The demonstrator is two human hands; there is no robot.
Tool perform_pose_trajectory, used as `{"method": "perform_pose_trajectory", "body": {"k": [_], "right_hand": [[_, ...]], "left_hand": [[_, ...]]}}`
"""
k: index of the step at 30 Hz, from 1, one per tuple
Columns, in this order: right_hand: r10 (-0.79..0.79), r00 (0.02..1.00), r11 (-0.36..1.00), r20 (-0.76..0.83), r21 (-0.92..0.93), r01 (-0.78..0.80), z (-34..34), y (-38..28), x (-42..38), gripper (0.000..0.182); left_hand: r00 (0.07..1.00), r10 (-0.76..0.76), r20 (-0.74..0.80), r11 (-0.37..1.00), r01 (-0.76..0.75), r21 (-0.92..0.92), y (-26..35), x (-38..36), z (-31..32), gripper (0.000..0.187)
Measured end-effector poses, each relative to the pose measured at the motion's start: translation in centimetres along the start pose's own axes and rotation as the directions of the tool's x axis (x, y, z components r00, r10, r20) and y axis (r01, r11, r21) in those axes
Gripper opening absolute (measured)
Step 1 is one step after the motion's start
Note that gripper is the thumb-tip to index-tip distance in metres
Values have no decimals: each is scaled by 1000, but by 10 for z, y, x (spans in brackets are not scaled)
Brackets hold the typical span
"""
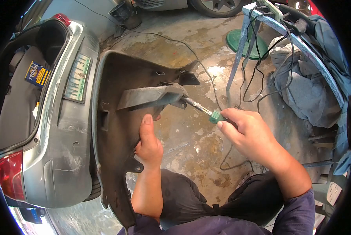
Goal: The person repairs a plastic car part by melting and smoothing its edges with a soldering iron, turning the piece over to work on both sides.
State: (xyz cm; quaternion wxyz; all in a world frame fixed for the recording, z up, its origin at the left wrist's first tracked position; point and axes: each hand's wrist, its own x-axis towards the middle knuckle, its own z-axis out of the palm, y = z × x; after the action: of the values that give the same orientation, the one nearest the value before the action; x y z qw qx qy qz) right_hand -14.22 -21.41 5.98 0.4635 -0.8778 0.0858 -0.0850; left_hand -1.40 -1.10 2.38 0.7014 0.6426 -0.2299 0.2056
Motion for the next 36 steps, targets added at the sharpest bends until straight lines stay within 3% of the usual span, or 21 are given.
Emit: {"method": "perform_pose_trajectory", "body": {"k": [5,8,13,23,33,36], "right_hand": [[-11,1000,1000,1,-8,11,1,2,-1,18],[-30,999,1000,-13,-3,30,1,0,-1,19],[-37,999,999,4,-17,37,1,-1,-2,19],[-61,997,998,-48,-19,61,5,-1,-2,18],[-64,995,995,-81,-83,57,4,7,2,17],[-63,995,995,-78,-79,56,4,6,2,17]], "left_hand": [[997,38,73,994,-45,100,-4,0,-9,16],[994,-4,111,995,-7,95,-18,-4,-21,35],[999,36,33,995,-38,89,-2,0,-5,14],[1000,-15,-15,999,15,46,-10,-2,-7,13],[986,141,89,969,-156,191,-17,-4,-13,14],[983,176,56,957,-184,222,-25,-7,-15,14]]}}
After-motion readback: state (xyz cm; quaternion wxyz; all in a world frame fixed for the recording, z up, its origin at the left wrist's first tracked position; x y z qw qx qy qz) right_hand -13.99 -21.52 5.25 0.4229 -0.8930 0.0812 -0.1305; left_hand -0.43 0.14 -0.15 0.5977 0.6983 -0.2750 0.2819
